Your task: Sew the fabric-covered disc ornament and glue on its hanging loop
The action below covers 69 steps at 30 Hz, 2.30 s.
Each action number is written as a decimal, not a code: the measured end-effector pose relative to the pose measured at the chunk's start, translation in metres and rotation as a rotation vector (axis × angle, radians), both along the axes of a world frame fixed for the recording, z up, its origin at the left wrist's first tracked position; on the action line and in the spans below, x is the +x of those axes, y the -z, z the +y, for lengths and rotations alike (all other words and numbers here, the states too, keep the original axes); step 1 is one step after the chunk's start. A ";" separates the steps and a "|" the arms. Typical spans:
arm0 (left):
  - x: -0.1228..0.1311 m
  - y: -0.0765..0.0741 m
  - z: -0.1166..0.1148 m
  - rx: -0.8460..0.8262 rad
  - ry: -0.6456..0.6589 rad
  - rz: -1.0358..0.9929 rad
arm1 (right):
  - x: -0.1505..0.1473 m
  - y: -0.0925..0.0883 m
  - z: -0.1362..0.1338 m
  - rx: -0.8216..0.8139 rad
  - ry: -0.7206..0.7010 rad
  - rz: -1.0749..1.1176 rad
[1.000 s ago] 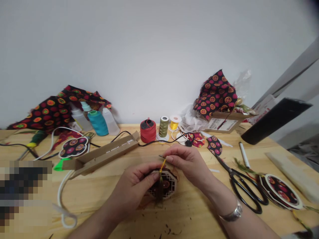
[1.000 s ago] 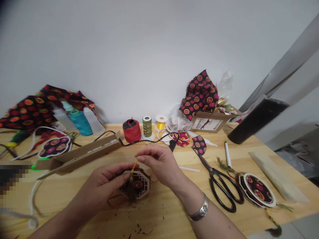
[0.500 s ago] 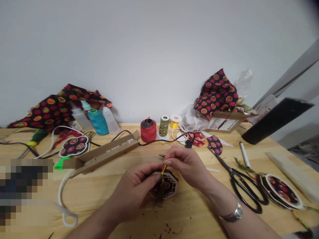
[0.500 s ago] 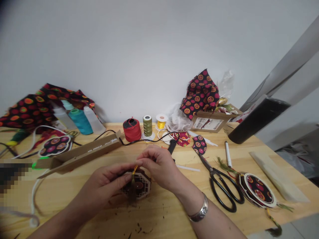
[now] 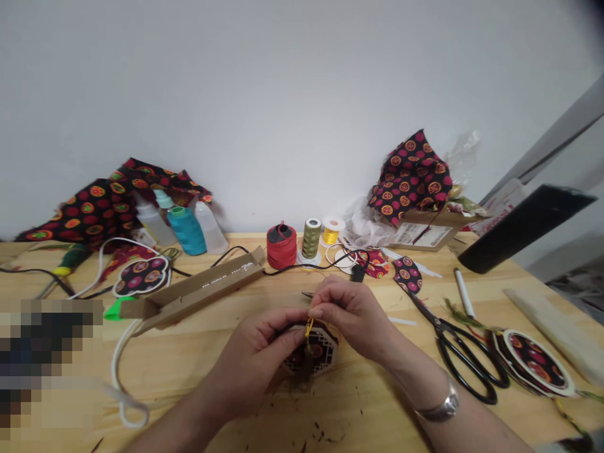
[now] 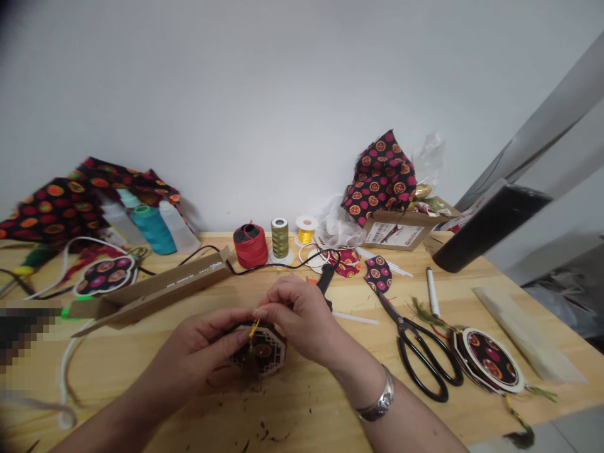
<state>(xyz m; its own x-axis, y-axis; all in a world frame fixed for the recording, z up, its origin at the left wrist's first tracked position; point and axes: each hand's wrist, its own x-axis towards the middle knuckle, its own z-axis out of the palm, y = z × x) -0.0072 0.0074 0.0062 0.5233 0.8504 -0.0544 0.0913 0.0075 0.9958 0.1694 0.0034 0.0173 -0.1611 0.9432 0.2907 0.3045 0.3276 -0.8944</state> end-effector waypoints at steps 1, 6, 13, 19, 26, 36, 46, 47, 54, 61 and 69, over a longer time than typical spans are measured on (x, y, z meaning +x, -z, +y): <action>0.000 0.000 0.000 -0.003 -0.001 -0.002 | 0.000 0.000 0.000 0.000 -0.003 -0.001; 0.001 0.000 -0.001 -0.034 0.011 -0.044 | 0.000 0.001 -0.001 0.026 -0.020 -0.005; 0.000 0.001 0.000 -0.056 -0.005 -0.063 | 0.000 0.002 -0.001 0.060 -0.021 0.028; -0.001 0.000 -0.001 -0.058 -0.004 -0.078 | 0.001 0.003 0.000 0.034 -0.066 0.035; 0.000 0.000 -0.001 -0.036 -0.042 -0.044 | 0.003 -0.003 -0.003 -0.005 -0.082 0.031; -0.002 0.004 0.001 -0.039 -0.065 -0.015 | 0.000 -0.002 0.001 -0.136 0.074 0.212; 0.000 0.002 -0.001 -0.048 -0.048 -0.047 | -0.001 -0.002 -0.001 0.024 0.030 0.060; 0.000 0.002 -0.001 -0.052 -0.049 -0.054 | -0.001 -0.001 -0.001 0.047 0.024 0.041; -0.001 0.003 -0.002 -0.105 -0.028 -0.072 | -0.002 0.001 -0.002 0.155 0.022 -0.008; 0.000 0.001 -0.002 -0.075 -0.037 -0.085 | -0.001 0.001 -0.004 0.274 0.012 -0.129; 0.001 0.000 -0.003 -0.088 -0.025 -0.092 | 0.000 -0.001 -0.004 0.415 -0.029 -0.273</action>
<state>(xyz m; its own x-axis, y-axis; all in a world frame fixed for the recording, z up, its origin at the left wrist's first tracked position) -0.0062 0.0042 0.0067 0.5085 0.8572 -0.0818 -0.0020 0.0962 0.9954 0.1689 -0.0003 0.0186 -0.3081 0.7506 0.5846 0.4947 0.6512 -0.5754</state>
